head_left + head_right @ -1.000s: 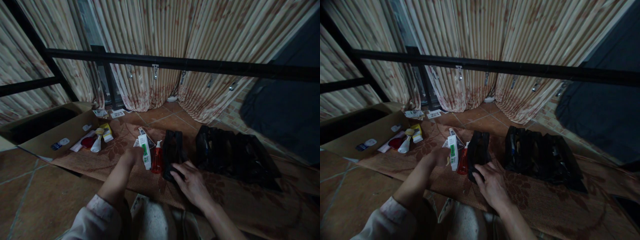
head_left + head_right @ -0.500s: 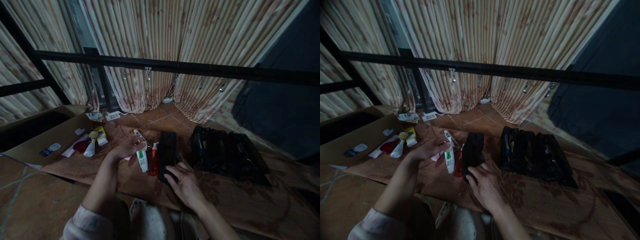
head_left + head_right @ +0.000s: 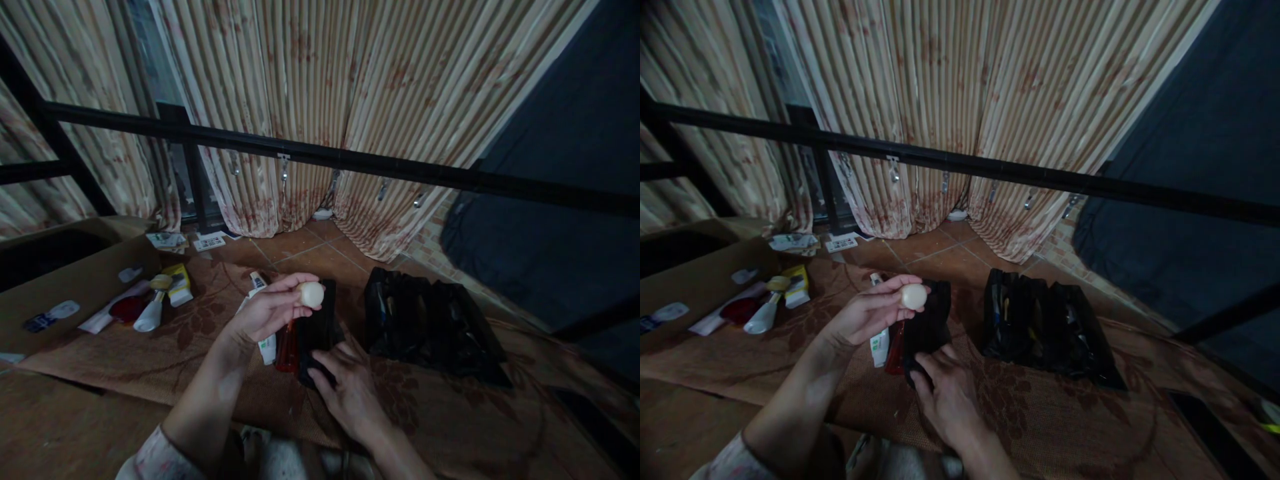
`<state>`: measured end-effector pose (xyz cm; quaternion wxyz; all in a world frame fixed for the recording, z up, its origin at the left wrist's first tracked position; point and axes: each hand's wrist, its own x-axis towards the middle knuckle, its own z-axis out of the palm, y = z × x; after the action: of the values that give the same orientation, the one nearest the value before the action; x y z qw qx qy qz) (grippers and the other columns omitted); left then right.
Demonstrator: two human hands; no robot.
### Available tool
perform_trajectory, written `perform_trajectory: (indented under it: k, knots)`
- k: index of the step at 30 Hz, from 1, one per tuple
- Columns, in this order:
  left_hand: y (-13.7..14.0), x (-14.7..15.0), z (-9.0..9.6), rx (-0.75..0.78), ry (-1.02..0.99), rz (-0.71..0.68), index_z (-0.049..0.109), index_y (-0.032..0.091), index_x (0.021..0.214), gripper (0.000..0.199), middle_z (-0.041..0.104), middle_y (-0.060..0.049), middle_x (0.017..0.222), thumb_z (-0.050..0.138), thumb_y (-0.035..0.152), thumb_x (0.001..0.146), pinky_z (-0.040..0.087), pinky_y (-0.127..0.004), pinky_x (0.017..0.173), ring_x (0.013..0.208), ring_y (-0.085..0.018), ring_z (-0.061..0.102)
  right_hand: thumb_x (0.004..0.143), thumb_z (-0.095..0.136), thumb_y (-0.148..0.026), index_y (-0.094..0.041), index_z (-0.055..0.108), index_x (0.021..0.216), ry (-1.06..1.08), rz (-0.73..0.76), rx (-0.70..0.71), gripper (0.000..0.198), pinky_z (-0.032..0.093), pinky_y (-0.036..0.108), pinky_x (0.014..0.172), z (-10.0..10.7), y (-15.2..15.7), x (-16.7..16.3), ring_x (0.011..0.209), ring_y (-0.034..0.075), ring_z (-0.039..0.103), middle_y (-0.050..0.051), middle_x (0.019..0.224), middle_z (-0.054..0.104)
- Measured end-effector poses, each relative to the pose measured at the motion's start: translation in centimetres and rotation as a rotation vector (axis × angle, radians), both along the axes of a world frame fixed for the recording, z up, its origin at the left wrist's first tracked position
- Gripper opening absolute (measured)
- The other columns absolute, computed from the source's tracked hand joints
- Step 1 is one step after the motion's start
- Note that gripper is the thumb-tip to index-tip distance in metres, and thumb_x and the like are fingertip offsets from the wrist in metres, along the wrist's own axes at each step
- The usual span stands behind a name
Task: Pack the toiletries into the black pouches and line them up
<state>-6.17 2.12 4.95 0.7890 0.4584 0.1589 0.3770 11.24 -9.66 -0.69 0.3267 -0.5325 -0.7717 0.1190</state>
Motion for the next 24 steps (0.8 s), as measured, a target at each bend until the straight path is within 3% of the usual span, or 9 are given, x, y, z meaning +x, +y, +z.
perform_trajectory:
  k: [6, 10, 12, 15, 20, 24]
  knots:
    - [-0.2, 1.6, -0.2, 0.06, -0.047, 0.023, 0.063, 0.019, 0.114, 0.036, 0.062, -0.008, 0.118, 0.06, 0.011, 0.079, 0.048, -0.026, 0.082, 0.102, -0.018, 0.059, 0.087, 0.06, -0.022, -0.024, 0.066, 0.105, -0.007, -0.006, 0.005, 0.02, 0.047, 0.031, 0.076, -0.1, 0.0, 0.0, 0.087, 0.02, 0.058, 0.003, 0.088, 0.068]
    - [0.0, 2.3, -0.3, 0.185, 0.061, 0.139, 0.062, 0.02, 0.116, 0.042, 0.063, -0.006, 0.116, 0.066, 0.014, 0.075, 0.045, -0.021, 0.074, 0.094, -0.015, 0.06, 0.087, 0.059, -0.022, -0.024, 0.066, 0.105, -0.013, -0.011, -0.001, 0.02, 0.048, 0.031, 0.076, 0.0, -0.1, 0.0, 0.086, 0.019, 0.058, 0.003, 0.087, 0.068]
    - [0.1, 2.6, -0.5, 0.278, 0.159, 0.18, 0.06, 0.019, 0.118, 0.044, 0.065, -0.006, 0.113, 0.067, 0.017, 0.075, 0.045, -0.023, 0.078, 0.093, -0.015, 0.061, 0.087, 0.059, -0.021, -0.024, 0.066, 0.105, 0.001, -0.002, -0.003, 0.02, 0.048, 0.031, 0.075, 0.0, -0.1, 0.0, 0.087, 0.02, 0.058, 0.004, 0.089, 0.068]
    - [0.0, 3.1, -0.9, 0.502, 0.428, 0.247, 0.056, 0.017, 0.121, 0.044, 0.065, -0.008, 0.11, 0.064, 0.022, 0.078, 0.045, -0.029, 0.085, 0.095, -0.018, 0.061, 0.087, 0.059, -0.021, -0.023, 0.066, 0.105, 0.01, 0.007, -0.001, 0.019, 0.048, 0.031, 0.075, 0.0, -0.1, 0.0, 0.089, 0.02, 0.058, 0.004, 0.089, 0.068]
    - [-0.4, 3.8, -1.7, 1.016, 1.068, 0.31, 0.057, 0.019, 0.118, 0.038, 0.064, -0.009, 0.114, 0.054, 0.018, 0.079, 0.045, -0.034, 0.091, 0.102, -0.023, 0.061, 0.087, 0.059, -0.021, -0.023, 0.066, 0.104, -0.002, 0.007, 0.007, 0.019, 0.048, 0.032, 0.074, 0.1, -0.1, 0.0, 0.088, 0.021, 0.058, 0.004, 0.088, 0.068]
    - [-0.3, 3.9, -1.8, 1.104, 1.452, 0.173, 0.06, 0.016, 0.106, 0.032, 0.067, -0.013, 0.104, 0.052, 0.014, 0.076, 0.049, -0.037, 0.085, 0.099, -0.028, 0.064, 0.087, 0.058, -0.02, -0.023, 0.066, 0.106, -0.009, 0.016, -0.01, 0.021, 0.049, 0.031, 0.075, 0.2, -0.1, -0.1, 0.089, 0.02, 0.059, 0.004, 0.09, 0.068]
